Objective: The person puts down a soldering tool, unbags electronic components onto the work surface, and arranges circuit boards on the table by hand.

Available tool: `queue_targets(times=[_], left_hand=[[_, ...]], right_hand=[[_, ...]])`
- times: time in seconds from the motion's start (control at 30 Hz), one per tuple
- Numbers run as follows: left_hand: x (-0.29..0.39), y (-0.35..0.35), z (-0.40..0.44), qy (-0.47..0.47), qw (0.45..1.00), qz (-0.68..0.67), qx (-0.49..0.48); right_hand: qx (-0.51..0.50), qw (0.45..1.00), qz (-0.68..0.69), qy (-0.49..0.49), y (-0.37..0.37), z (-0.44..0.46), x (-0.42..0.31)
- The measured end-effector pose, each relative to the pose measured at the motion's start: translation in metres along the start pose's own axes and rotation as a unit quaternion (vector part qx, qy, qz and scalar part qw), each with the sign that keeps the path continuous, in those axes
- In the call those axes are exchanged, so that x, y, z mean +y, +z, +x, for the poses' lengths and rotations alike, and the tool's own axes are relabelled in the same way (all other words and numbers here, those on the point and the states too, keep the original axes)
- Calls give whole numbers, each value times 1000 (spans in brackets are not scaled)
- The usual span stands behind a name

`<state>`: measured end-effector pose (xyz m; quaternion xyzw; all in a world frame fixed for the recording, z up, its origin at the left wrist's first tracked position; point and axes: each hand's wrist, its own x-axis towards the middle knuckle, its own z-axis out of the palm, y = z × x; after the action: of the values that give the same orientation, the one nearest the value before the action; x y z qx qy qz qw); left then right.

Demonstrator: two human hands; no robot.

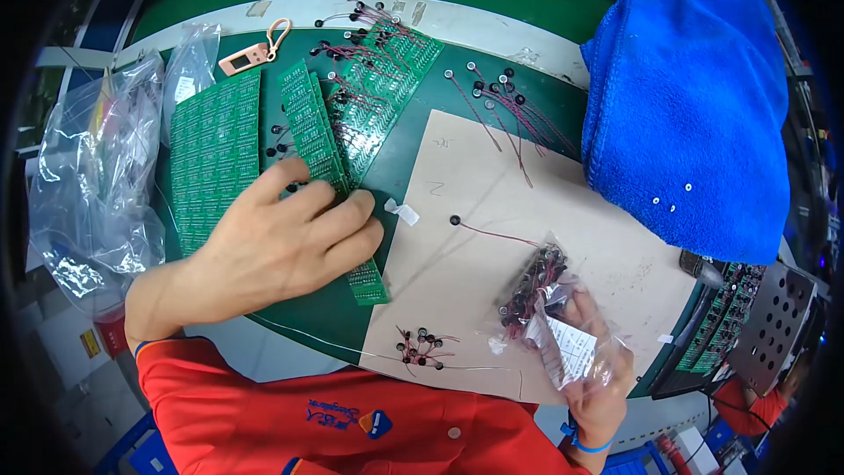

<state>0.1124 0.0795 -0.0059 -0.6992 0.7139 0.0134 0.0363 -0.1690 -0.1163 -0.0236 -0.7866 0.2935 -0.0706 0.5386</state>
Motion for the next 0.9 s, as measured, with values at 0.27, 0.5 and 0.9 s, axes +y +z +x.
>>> queue_targets(times=[0.27,0.5,0.9], left_hand=[[3,-17,-23,-35,996,32,73],[-2,-17,-48,-133,991,3,2],[22,-15,-39,-59,959,-275,34]], right_hand=[[-121,954,-259,-87,-1,20,-13],[-82,948,-296,-80,12,30,-27],[-75,966,-246,-34,17,39,-30]])
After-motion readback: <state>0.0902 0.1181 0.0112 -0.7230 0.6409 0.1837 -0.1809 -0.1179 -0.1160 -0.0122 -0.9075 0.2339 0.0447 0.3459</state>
